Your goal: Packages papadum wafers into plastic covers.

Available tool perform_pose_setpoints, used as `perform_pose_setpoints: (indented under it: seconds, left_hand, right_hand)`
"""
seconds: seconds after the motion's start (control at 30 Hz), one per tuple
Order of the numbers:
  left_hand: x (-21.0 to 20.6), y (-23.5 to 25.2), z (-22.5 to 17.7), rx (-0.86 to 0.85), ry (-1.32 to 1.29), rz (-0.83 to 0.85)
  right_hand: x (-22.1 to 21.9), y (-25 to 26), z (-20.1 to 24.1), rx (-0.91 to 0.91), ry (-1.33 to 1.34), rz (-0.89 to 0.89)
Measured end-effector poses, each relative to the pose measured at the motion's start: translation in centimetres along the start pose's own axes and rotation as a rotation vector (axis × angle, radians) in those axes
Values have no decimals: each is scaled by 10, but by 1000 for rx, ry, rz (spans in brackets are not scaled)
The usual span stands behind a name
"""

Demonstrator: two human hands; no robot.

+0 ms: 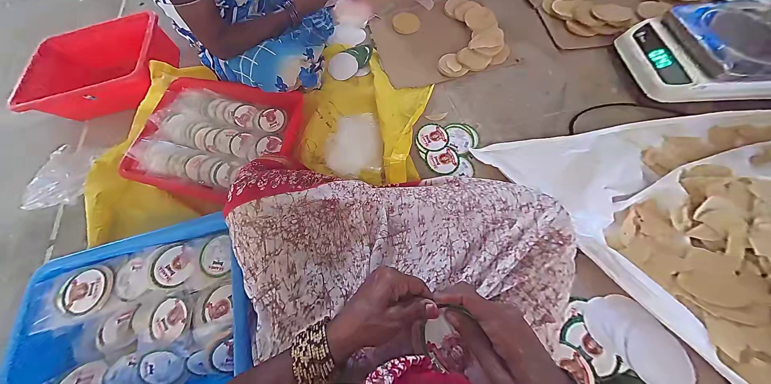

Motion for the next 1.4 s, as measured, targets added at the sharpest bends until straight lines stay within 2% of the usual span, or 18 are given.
perform_pose_setpoints:
  seconds: [0.1, 0.2, 0.3, 0.37, 0.47, 0.6, 0.7, 0.83, 0.97, 1.07, 1.13, 1.2, 1.27, 1.4]
  left_hand:
    - [1, 3, 0, -28, 25, -3]
    - [2, 1, 0, -57, -13, -90]
    - [8, -1, 2, -70, -61, -118]
    - [10, -2, 2, -84, -39, -109]
    - [16, -6, -1, -186, -27, -231]
    - [25, -8, -6, -328, -136, -441]
    - [19, 2, -9, -471, -200, -509]
    - [0, 22, -9, -649, -372, -635]
    - [-11, 37, -5, -688, -405, -661]
    - [-10, 39, -5, -688, -349, -667]
    - [-3, 38, -5, -707, -235, -679]
    - [4, 36, -6, -720, -135, -714]
    - [10, 34, -8, -731, -168, -765]
    - [7, 37, -12, -753, -394, -835]
  right_hand:
    - [-1, 1, -8, -40, 107, 43]
    - [3, -6, -10, -175, 320, 27]
    - [7, -15, -14, -219, 490, -50]
    - [17, -20, -15, -204, 515, -126]
    - [53, -28, -13, -178, 534, -231]
    - [96, -39, -4, -78, 600, -31]
    - [89, -33, 6, -75, 499, 85]
    - [67, -20, 7, -149, 583, 57]
    - [51, -10, 4, -106, 673, -20]
    - [53, -9, 3, -144, 473, -165]
    - [59, -10, 3, -152, 316, -197]
    - [63, -11, 7, -166, 267, -201]
    - [66, -10, 10, -185, 345, -175]
    - [55, -7, 10, -186, 682, -74]
Point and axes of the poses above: each hand's wrist, its own y-axis towards the middle knuckle, its own x-axis out of the back of the hand, z = x × y, the point moved 3 cm from there along y, towards the middle knuckle, and after that the axes turned 11 degrees about z, right-handed, at the moved point
